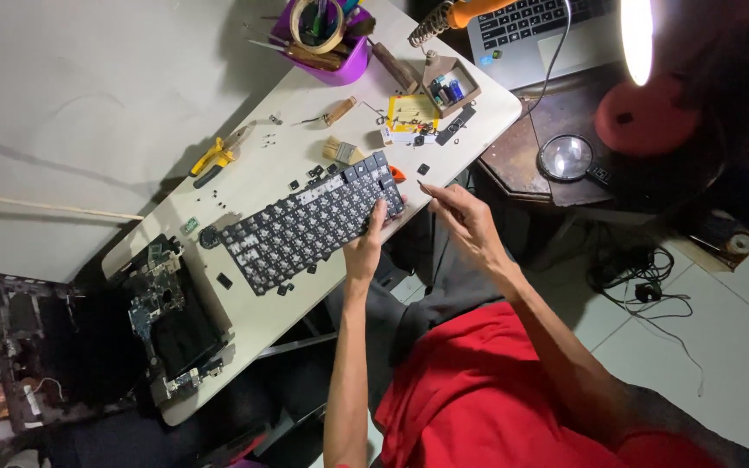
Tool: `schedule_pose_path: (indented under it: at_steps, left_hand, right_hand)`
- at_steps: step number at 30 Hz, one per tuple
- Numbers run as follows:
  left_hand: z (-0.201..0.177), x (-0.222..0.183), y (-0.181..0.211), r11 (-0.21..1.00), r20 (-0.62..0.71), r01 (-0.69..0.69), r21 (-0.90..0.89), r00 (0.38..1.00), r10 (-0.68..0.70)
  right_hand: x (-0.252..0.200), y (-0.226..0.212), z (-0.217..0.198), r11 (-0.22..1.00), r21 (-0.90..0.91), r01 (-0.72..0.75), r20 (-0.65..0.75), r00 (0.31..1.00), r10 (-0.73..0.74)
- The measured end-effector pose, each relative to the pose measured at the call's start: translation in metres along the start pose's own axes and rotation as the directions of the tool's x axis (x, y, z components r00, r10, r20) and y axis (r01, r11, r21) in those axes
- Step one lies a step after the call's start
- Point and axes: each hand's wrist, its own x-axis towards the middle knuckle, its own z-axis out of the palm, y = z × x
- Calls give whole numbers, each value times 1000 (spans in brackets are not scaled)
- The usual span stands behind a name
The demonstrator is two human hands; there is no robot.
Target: Repairing a laptop keyboard by inspecting it with a magnifying glass and reattaching key caps.
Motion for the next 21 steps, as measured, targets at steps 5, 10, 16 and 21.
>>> schedule_pose_path:
  at_steps: [5,10,16,21]
  left_hand:
    - [-7,13,-11,684,236,-531,501,844,482]
    - [-12,12,-28,860,143,-463,216,886,441]
    - [-4,21,-71,674,180,-622,397,773,608]
    - [-6,13,-80,372,268,-681,631,641,719]
  right_hand:
    - [12,0,8,983,-175,50,-63,996,-62]
    - [15,0,12,979,-173,111,-45,992,-121]
    - [18,-6,15,971,-192,143,-61,986,-157]
    - [20,-5,15,973,-173,152,-54,985,-163]
